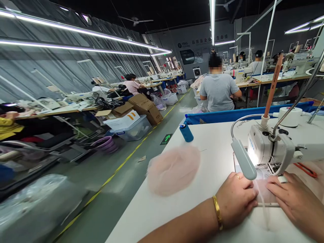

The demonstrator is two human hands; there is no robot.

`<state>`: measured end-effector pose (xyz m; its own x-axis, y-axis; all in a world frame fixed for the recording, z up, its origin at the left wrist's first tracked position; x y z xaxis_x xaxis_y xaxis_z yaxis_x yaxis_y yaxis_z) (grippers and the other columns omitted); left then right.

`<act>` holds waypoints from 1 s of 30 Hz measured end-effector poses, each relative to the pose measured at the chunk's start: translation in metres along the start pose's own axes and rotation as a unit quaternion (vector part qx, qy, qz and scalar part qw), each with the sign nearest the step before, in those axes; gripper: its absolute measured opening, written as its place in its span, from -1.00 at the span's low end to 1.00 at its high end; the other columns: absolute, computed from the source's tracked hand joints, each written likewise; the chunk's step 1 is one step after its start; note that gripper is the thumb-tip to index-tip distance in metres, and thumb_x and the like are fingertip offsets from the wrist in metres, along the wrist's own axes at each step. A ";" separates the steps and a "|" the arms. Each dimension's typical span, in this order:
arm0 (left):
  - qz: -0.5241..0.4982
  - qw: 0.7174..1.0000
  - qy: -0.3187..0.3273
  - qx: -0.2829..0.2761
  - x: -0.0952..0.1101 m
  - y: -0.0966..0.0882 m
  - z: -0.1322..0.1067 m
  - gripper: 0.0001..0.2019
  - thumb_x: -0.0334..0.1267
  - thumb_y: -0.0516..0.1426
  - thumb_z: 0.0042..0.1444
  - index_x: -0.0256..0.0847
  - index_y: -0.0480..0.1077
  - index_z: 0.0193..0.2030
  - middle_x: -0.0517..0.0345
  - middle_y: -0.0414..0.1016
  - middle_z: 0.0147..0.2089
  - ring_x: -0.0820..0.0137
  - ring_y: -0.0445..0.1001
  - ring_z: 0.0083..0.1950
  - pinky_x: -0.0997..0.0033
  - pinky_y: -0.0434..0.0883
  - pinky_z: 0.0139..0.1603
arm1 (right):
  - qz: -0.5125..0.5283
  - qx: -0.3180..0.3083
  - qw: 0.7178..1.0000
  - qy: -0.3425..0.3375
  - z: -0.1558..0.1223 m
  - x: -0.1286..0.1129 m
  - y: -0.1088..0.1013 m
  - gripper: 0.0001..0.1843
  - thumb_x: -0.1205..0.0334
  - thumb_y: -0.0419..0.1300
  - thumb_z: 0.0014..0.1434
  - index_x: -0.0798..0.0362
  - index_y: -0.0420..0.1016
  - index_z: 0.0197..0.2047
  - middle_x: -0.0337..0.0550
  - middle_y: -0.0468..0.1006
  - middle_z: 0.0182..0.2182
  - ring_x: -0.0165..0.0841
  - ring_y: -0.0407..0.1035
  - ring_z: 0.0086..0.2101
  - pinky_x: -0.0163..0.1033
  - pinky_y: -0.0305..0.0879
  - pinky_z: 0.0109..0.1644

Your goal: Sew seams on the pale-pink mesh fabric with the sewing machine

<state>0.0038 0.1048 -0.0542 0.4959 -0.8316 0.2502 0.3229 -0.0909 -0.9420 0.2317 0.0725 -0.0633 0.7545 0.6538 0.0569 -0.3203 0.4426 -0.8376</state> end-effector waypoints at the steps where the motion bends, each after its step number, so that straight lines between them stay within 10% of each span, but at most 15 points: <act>1: 0.001 1.000 0.004 0.005 0.000 0.000 0.000 -0.87 -0.18 0.27 0.32 -0.16 0.54 -0.09 0.11 0.62 0.01 0.26 0.52 -0.10 0.21 0.40 -0.06 | 0.004 0.008 1.000 -0.009 0.001 -0.001 -0.001 -0.63 0.51 0.05 0.20 -0.04 0.58 -0.11 -0.14 0.77 -0.13 -0.14 0.51 -0.22 -0.09 0.38 -0.12; 26: 0.031 0.998 0.000 0.059 -0.017 0.011 0.007 -0.88 -0.24 0.16 0.36 -0.16 0.54 -0.11 0.08 0.65 -0.01 0.19 0.56 0.00 0.09 0.40 0.10 | 0.019 -0.042 0.998 0.043 -0.011 -0.001 0.024 -0.49 0.48 -0.03 0.29 -0.07 0.61 0.10 -0.09 0.74 0.03 -0.12 0.60 -0.17 -0.05 0.48 -0.17; 30: -0.003 0.998 -0.019 0.056 -0.020 0.010 0.006 -0.89 -0.23 0.16 0.34 -0.16 0.52 -0.15 0.04 0.62 0.01 0.17 0.54 0.05 0.10 0.39 0.15 | 0.086 -0.056 0.994 0.037 -0.015 0.000 0.014 -0.60 0.19 0.17 0.41 -0.14 0.54 0.27 -0.11 0.70 0.11 -0.08 0.58 -0.01 0.00 0.50 0.06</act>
<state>0.0021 0.1239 -0.0674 0.5230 -0.8100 0.2654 0.4128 -0.0317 -0.9103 0.2359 0.0701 -0.0831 0.7357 0.6649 -0.1289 -0.3854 0.2544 -0.8870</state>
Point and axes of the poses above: each hand's wrist, its own z-axis towards the middle knuckle, its own y-axis out of the palm, x = y × z, the point moved 2 cm from there along z, towards the middle knuckle
